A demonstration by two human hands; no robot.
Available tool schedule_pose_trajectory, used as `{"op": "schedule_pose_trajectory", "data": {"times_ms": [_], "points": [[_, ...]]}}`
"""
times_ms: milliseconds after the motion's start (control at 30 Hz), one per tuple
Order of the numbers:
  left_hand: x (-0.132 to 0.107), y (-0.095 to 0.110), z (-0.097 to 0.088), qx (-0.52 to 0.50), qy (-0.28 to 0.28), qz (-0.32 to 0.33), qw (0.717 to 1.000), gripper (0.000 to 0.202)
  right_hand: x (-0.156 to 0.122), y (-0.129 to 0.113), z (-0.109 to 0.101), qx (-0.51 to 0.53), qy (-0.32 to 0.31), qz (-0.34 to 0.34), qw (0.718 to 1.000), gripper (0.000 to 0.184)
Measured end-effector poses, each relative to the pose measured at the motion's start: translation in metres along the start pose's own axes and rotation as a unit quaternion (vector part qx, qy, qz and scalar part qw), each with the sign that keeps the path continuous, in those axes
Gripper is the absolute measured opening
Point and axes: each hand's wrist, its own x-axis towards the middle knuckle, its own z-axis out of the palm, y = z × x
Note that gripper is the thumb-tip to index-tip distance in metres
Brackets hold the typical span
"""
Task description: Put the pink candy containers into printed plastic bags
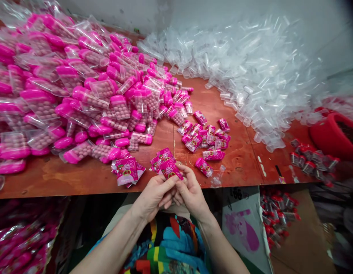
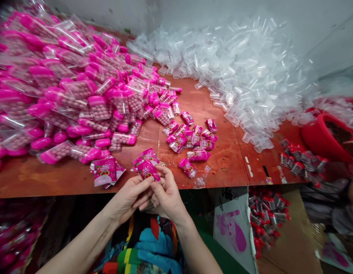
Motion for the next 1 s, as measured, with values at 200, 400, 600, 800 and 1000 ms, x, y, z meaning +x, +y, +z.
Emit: {"op": "schedule_pose_trajectory", "data": {"times_ms": [200, 400, 600, 800, 1000], "points": [[0.002, 0.001, -0.005, 0.038, -0.048, -0.033, 0.998, 0.036, 0.004, 0.017, -0.011, 0.066, -0.031, 0.004, 0.997, 0.046], [0.004, 0.004, 0.008, 0.041, 0.003, 0.009, 0.999, 0.034, 0.011, 0.006, -0.02, 0.118, 0.016, -0.006, 0.993, 0.033], [-0.018, 0.0, 0.004, 0.14, 0.061, -0.035, 0.988, 0.04, 0.014, -0.043, -0.026, 0.108, 0.123, -0.054, 0.985, 0.039], [-0.017, 0.0, -0.006, 0.107, 0.134, 0.013, 0.985, 0.033, 0.022, -0.007, -0.003, -0.191, 0.206, -0.118, 0.953, 0.068], [-0.004, 0.002, -0.008, 0.042, 0.154, 0.014, 0.987, 0.045, 0.06, -0.011, 0.003, -0.624, 0.184, -0.145, 0.746, 0.024]]}}
